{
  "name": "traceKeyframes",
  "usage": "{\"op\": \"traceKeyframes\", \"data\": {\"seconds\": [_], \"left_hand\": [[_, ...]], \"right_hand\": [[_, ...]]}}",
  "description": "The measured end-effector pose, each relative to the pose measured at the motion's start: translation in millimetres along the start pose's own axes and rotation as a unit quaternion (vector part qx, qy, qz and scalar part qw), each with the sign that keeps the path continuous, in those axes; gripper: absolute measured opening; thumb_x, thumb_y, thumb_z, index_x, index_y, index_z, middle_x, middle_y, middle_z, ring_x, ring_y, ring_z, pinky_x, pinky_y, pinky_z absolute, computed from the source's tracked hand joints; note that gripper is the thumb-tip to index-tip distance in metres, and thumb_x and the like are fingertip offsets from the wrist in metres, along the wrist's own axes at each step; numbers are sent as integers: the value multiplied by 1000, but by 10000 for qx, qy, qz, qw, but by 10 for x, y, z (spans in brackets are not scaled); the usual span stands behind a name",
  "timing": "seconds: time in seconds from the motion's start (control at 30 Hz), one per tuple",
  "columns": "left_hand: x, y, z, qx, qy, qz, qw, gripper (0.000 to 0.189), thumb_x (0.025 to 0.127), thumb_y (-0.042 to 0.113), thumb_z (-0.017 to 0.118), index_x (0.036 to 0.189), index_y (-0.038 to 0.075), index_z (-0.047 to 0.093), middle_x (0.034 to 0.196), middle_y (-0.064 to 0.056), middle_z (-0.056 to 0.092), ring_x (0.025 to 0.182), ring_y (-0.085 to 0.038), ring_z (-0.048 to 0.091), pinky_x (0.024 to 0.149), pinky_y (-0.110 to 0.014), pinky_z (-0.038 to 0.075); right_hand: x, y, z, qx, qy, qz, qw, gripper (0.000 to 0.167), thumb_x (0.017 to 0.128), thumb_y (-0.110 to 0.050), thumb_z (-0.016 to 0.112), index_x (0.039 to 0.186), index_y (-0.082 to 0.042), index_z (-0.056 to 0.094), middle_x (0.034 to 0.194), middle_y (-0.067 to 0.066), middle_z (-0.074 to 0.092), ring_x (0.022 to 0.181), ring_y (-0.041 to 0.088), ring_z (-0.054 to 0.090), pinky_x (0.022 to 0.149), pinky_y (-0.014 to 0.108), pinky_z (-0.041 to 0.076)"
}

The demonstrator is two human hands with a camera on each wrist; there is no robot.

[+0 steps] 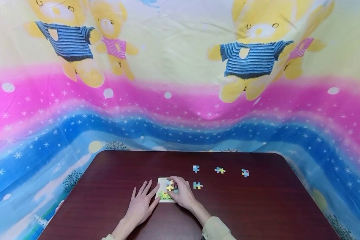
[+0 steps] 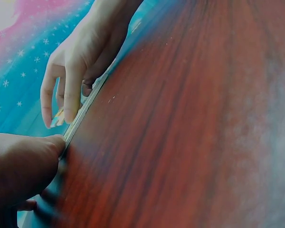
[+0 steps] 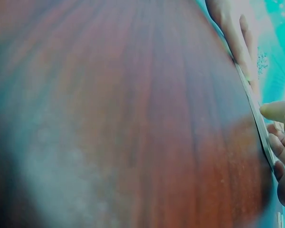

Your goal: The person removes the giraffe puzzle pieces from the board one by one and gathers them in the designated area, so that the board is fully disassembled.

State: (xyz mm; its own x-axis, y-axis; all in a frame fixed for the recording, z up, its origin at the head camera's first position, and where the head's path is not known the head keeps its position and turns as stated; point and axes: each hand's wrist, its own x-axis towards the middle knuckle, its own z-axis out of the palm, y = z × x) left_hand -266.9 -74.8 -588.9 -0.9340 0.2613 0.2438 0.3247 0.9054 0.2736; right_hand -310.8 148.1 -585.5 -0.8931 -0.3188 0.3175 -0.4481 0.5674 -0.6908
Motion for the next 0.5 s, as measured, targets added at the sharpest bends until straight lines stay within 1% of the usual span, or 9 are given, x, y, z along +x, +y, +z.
{"op": "traceKeyframes", "data": {"seconds": [0.13,0.23,0.37,0.5], "left_hand": [[2,0,4,-12,-18,-25,10000,53,109,50,61,156,27,63,166,-17,56,158,-40,50,121,-76,38],[2,3,4,-31,-31,-45,10000,53,108,49,61,156,26,64,166,-17,56,158,-40,50,122,-76,38],[5,5,5,-25,-24,-51,10000,53,108,49,61,156,27,64,166,-16,56,158,-39,50,121,-76,38],[11,5,7,14,1,-38,10000,52,108,49,62,155,27,64,166,-16,57,158,-39,50,121,-76,38]], "right_hand": [[14,1,-5,8,23,130,9999,41,89,-7,87,127,-8,72,94,-6,62,87,6,53,84,27,40],[30,1,-15,206,1,188,9996,43,87,-2,86,127,-6,71,95,-5,63,87,6,56,83,25,44],[46,17,-30,572,-80,121,9983,45,87,3,83,129,-2,70,90,1,68,82,8,61,80,23,49],[56,41,-39,706,-175,80,9973,41,89,3,81,127,-1,70,87,1,71,82,7,63,81,22,52]]}}
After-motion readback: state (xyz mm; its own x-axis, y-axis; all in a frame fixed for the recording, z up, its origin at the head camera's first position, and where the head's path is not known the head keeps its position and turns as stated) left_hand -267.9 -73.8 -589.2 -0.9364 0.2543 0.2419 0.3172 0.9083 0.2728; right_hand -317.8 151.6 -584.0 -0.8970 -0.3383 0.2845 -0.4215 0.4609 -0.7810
